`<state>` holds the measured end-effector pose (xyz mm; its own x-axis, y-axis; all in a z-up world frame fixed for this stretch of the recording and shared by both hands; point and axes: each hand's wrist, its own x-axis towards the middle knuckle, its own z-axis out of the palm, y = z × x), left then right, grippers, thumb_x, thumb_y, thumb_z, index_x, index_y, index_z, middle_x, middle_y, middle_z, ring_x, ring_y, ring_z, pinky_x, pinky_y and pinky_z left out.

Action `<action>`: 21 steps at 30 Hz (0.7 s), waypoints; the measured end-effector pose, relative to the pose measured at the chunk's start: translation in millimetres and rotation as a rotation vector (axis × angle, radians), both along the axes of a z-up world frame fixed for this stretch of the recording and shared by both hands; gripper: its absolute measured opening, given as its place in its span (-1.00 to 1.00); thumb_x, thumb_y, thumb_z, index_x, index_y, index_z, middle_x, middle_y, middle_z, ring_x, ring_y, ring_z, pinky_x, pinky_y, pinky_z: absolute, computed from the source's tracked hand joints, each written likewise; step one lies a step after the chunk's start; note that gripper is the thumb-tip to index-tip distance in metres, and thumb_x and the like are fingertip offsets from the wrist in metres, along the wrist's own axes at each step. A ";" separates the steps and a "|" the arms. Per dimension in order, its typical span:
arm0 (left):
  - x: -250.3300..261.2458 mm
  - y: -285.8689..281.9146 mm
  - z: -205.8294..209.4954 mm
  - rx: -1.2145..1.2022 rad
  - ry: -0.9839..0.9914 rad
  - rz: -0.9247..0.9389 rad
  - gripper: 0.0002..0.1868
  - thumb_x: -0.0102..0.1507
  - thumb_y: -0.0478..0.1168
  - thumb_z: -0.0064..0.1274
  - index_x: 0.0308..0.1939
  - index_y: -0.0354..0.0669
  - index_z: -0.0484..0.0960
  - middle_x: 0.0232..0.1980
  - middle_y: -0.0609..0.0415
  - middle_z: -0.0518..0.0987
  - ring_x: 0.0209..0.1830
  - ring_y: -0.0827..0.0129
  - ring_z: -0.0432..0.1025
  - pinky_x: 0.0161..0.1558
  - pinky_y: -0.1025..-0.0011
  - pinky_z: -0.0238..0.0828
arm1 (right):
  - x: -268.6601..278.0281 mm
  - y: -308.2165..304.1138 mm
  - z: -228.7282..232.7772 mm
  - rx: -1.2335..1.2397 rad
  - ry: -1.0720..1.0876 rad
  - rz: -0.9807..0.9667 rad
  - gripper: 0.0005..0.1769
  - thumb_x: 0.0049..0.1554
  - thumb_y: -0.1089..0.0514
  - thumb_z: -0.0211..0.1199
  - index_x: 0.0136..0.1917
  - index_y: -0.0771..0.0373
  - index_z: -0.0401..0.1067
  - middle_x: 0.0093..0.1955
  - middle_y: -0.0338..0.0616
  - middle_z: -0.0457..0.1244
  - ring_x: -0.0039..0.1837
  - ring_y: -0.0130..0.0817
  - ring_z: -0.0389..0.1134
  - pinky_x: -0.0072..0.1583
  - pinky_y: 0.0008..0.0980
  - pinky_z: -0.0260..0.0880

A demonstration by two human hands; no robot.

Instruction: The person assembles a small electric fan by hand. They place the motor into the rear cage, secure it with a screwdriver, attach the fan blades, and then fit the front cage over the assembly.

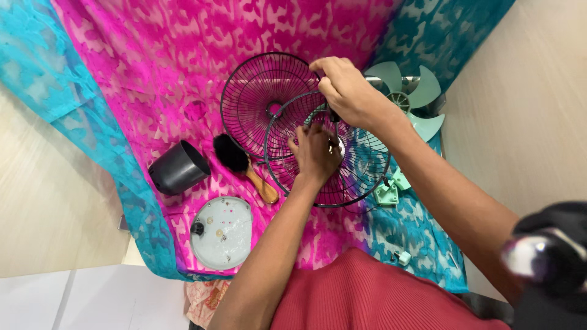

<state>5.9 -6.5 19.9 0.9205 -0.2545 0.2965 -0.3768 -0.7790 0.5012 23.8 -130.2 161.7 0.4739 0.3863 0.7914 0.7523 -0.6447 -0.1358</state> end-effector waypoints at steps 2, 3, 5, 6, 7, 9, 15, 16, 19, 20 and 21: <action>1.1 -1.0 -0.1 0.004 0.009 0.004 -0.85 -0.02 -0.18 0.35 -0.40 0.04 0.72 0.02 0.12 0.50 0.24 0.01 0.23 0.27 -0.27 0.02 | -3.2 1.0 6.5 -0.001 0.149 0.010 -0.66 0.48 0.08 0.01 0.22 0.44 0.38 0.10 0.16 0.33 0.15 0.06 0.38 0.17 -0.14 0.40; 1.8 -1.8 -0.3 0.018 0.026 0.009 -0.86 -0.02 -0.18 0.35 -0.40 0.05 0.72 0.02 0.12 0.49 0.25 0.02 0.23 0.29 -0.27 0.01 | -5.9 2.7 9.9 -0.004 0.280 -0.045 -0.60 0.42 0.03 0.06 0.25 0.44 0.39 0.11 0.17 0.33 0.16 0.04 0.38 0.18 -0.14 0.40; 3.2 -3.2 -1.2 0.049 0.060 0.019 -0.88 -0.01 -0.17 0.33 -0.41 0.06 0.72 0.03 0.12 0.48 0.26 0.04 0.22 0.32 -0.28 -0.02 | -11.4 8.9 13.8 -0.015 0.789 -0.350 -0.53 0.20 -0.12 0.24 0.20 0.26 0.47 -0.03 -0.03 0.37 0.07 -0.14 0.44 0.15 -0.15 0.43; 3.5 -2.7 -2.2 0.044 0.059 0.012 -0.88 0.00 -0.17 0.32 -0.40 0.05 0.71 0.03 0.14 0.49 0.26 0.06 0.23 0.34 -0.28 -0.02 | -13.2 12.4 14.0 -0.081 0.793 -0.449 -0.54 0.26 -0.15 0.17 0.16 0.27 0.48 -0.02 -0.02 0.37 0.08 -0.10 0.42 0.16 -0.12 0.40; 3.9 -2.7 -3.6 0.035 0.058 0.007 -0.88 0.01 -0.17 0.31 -0.40 0.05 0.70 0.03 0.16 0.49 0.26 0.07 0.24 0.36 -0.27 -0.01 | -13.7 15.1 13.5 -0.152 0.794 -0.546 -0.53 0.33 -0.18 0.11 0.13 0.28 0.48 -0.01 -0.01 0.36 0.10 -0.07 0.41 0.17 -0.09 0.37; 4.4 -1.3 -8.2 0.023 0.035 0.001 -0.88 0.02 -0.17 0.30 -0.38 0.05 0.69 0.03 0.18 0.49 0.27 0.09 0.25 0.37 -0.28 -0.01 | -11.0 16.3 10.6 -0.220 0.644 -0.557 -0.57 0.40 -0.11 0.07 0.06 0.29 0.50 -0.03 -0.02 0.37 0.09 -0.03 0.40 0.15 -0.07 0.36; 8.7 -2.4 -19.5 0.000 -0.091 -0.002 -0.60 -0.06 -0.09 0.38 -0.19 -0.02 0.63 -0.02 0.08 0.46 0.23 -0.01 0.25 0.25 -0.32 0.01 | 4.1 2.3 -1.4 0.056 0.152 0.182 -0.67 0.46 0.11 -0.03 0.18 0.46 0.36 0.05 0.11 0.30 0.11 -0.01 0.38 0.09 -0.14 0.39; 9.1 -1.6 -20.8 0.017 -0.080 0.000 -0.59 -0.05 -0.09 0.39 -0.17 0.00 0.63 -0.01 0.08 0.47 0.23 0.01 0.26 0.26 -0.29 0.03 | 3.3 2.6 -4.5 0.088 0.229 0.159 -0.63 0.38 0.06 0.02 0.16 0.47 0.37 0.01 0.11 0.31 0.07 -0.02 0.39 0.04 -0.13 0.40; 10.7 0.2 -21.3 0.000 -0.072 -0.028 -0.59 -0.05 -0.08 0.40 -0.16 0.06 0.65 0.01 0.10 0.49 0.24 0.02 0.26 0.30 -0.18 0.07 | -0.9 5.9 -12.6 0.020 0.494 -0.255 -0.61 0.31 -0.07 0.09 0.10 0.31 0.45 -0.02 -0.02 0.33 0.01 -0.09 0.41 0.01 -0.09 0.39; 11.1 0.4 -20.7 -0.018 -0.072 -0.041 -0.60 -0.06 -0.08 0.40 -0.16 0.08 0.67 0.02 0.11 0.50 0.24 0.02 0.26 0.32 -0.13 0.09 | -0.9 6.4 -13.5 -0.033 0.585 -0.450 -0.62 0.31 -0.12 0.11 0.08 0.22 0.49 -0.02 -0.08 0.34 0.01 -0.12 0.41 0.03 -0.08 0.38; 10.9 0.6 -20.3 -0.004 -0.059 -0.035 -0.60 -0.06 -0.08 0.40 -0.16 0.09 0.67 0.02 0.11 0.51 0.24 0.03 0.27 0.32 -0.11 0.08 | -0.7 6.7 -14.2 -0.057 0.511 -0.455 -0.68 0.35 -0.04 0.11 0.09 0.26 0.47 -0.02 -0.05 0.33 0.02 -0.09 0.40 0.05 -0.07 0.37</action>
<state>16.7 -5.9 -0.4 0.8921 -0.2846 0.3509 -0.4325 -0.7627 0.4809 23.0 -123.5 147.5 0.9073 0.0948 0.4097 0.2555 -0.8982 -0.3578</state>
